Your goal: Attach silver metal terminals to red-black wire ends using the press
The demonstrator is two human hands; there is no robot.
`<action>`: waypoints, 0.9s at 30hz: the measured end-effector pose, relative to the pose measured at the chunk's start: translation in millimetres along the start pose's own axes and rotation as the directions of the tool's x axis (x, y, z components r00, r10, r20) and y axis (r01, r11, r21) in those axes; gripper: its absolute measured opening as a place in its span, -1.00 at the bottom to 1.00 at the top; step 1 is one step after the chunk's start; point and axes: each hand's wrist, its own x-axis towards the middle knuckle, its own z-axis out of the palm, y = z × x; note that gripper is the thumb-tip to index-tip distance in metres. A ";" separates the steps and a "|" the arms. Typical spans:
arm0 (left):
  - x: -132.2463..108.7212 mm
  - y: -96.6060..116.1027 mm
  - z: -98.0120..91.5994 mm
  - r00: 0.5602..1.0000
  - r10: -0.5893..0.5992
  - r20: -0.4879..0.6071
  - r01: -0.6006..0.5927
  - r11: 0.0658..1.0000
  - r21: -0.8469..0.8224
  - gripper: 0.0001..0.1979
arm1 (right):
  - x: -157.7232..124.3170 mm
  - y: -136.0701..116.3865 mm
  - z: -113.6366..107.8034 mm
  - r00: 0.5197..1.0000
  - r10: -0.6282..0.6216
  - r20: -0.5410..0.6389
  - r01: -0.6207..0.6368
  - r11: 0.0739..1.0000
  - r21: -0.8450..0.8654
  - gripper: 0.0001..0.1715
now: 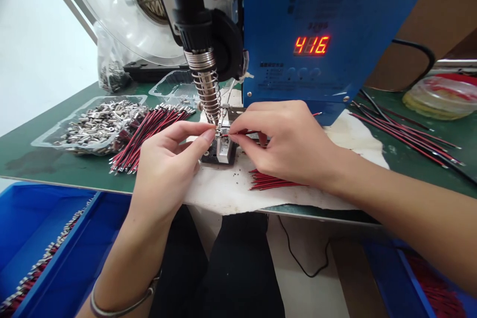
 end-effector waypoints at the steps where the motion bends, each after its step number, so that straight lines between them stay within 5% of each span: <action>1: -0.1 0.1 -0.3 1.000 0.001 -0.001 -0.001 1.000 0.002 -0.89 | 0.1 -0.2 -0.2 1.000 0.003 0.005 -0.003 1.000 0.000 -0.87; 27: 0.5 2.9 1.8 1.000 0.001 -0.001 -0.001 1.000 -0.004 -0.91 | 0.5 -0.8 0.7 0.994 0.105 0.027 -0.104 0.993 -0.057 -0.87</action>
